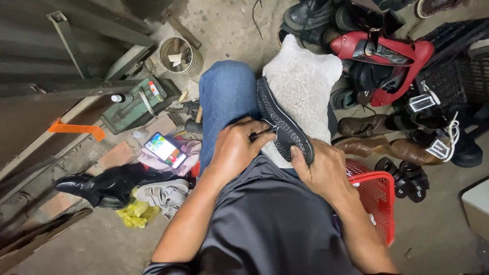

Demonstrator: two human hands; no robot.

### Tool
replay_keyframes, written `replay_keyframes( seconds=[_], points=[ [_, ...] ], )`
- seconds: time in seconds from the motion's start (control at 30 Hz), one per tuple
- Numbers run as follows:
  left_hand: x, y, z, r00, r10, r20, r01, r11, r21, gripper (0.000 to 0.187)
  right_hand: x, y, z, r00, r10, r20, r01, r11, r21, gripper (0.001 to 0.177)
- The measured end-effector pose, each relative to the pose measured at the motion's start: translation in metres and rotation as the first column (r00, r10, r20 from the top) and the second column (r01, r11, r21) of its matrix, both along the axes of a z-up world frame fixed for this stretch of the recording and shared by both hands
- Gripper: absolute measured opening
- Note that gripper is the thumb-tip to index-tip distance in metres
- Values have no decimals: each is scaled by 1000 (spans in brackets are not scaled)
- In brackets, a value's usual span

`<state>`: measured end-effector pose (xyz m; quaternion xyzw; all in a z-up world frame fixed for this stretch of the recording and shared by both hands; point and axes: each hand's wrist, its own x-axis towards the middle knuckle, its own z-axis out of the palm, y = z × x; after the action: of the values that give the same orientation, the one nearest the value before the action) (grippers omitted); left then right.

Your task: The person sits on the floor and sews a black shoe using a needle and thread. They repeatedly push the needle through the shoe's sole and pull the thread to secure the stitching.

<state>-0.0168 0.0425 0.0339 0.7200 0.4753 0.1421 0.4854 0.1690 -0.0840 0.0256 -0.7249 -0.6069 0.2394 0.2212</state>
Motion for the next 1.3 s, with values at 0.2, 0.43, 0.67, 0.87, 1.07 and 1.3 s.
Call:
replay_keyframes(
  seconds=[0.2, 0.43, 0.67, 0.87, 1.07, 1.3],
  points=[
    [2, -14, -28, 993, 78, 91, -63, 986, -156, 10, -8, 11, 17, 998, 5, -55, -5, 1000, -5, 45],
    [-117, 13, 9, 894, 142, 425, 7, 944, -330, 10, 38, -1, 28, 934, -19, -357, -41, 986, -160, 32],
    [-156, 11, 14, 881, 378, -286, -371, 925, 81, 13, 76, 8, 21, 961, -232, 151, 215, 969, 120, 28],
    [-58, -6, 20, 994, 110, 26, -113, 977, 182, 33, -6, 32, 20, 999, 33, 7, -34, 964, 264, 24],
    [-36, -27, -11, 991, 29, 134, -24, 999, -37, 27, 2, 12, -19, 998, 15, -57, -7, 990, 141, 12],
    [-15, -46, -28, 953, 92, 289, -59, 991, -119, 24, 32, 10, 14, 564, -73, -823, 247, 965, 83, 41]
  ],
)
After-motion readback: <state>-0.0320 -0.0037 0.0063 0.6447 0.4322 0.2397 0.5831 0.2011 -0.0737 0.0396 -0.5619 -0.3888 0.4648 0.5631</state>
